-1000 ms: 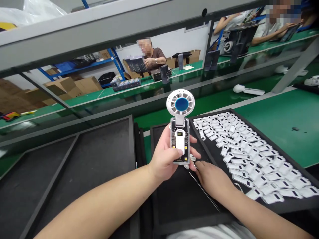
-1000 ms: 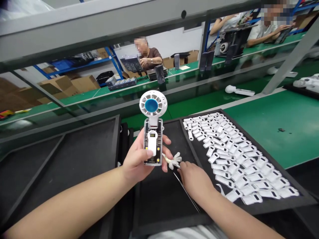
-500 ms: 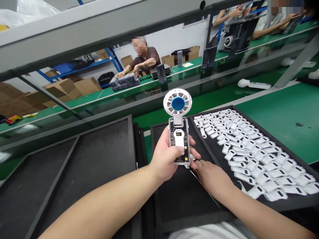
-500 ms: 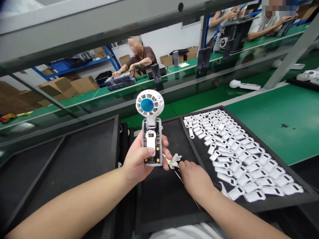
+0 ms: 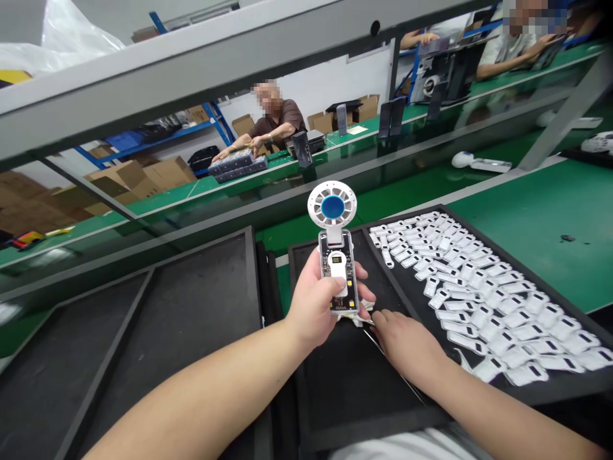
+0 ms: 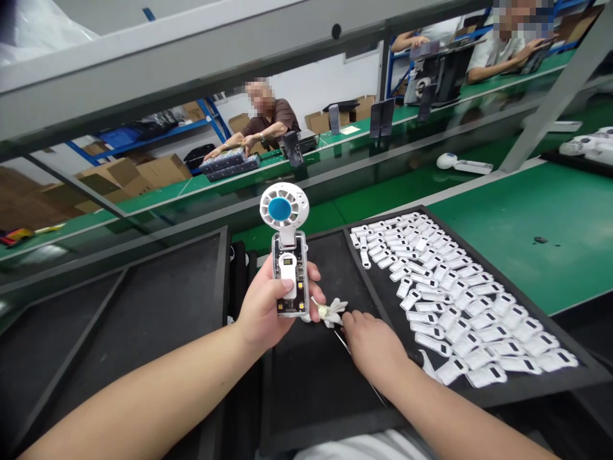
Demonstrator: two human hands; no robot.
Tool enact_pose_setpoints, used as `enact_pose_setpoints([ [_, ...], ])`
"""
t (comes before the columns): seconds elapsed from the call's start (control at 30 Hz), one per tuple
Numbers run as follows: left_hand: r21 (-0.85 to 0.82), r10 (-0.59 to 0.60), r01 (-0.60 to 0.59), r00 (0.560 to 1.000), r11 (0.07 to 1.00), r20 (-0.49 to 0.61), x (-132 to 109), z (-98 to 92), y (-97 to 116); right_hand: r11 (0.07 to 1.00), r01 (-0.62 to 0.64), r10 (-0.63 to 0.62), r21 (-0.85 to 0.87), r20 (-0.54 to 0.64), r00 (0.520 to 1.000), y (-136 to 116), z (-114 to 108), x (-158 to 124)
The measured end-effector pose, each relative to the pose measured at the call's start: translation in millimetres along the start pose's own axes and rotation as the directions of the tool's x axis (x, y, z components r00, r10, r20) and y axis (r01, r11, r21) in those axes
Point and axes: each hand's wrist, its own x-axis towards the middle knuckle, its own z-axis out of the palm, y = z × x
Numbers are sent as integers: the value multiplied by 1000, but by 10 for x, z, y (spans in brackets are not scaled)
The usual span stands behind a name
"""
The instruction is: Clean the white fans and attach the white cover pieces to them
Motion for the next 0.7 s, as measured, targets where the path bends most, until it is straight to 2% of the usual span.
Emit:
enact_pose_setpoints([
  [0.37,10,1,-2,997,1000,79,-19,-27,-42,1000,-7,7,28,-8,1000,-22,-27,-14],
  [0.57,17,-31,30,999,999,34,-16,-2,-10,998,-52,53,39,-25,998,-17,-178,66],
  [0.7,-3,-42,42,999,999,-8,-8,13,-2,998,-60,59,-4,-112,992,-101,-239,10],
])
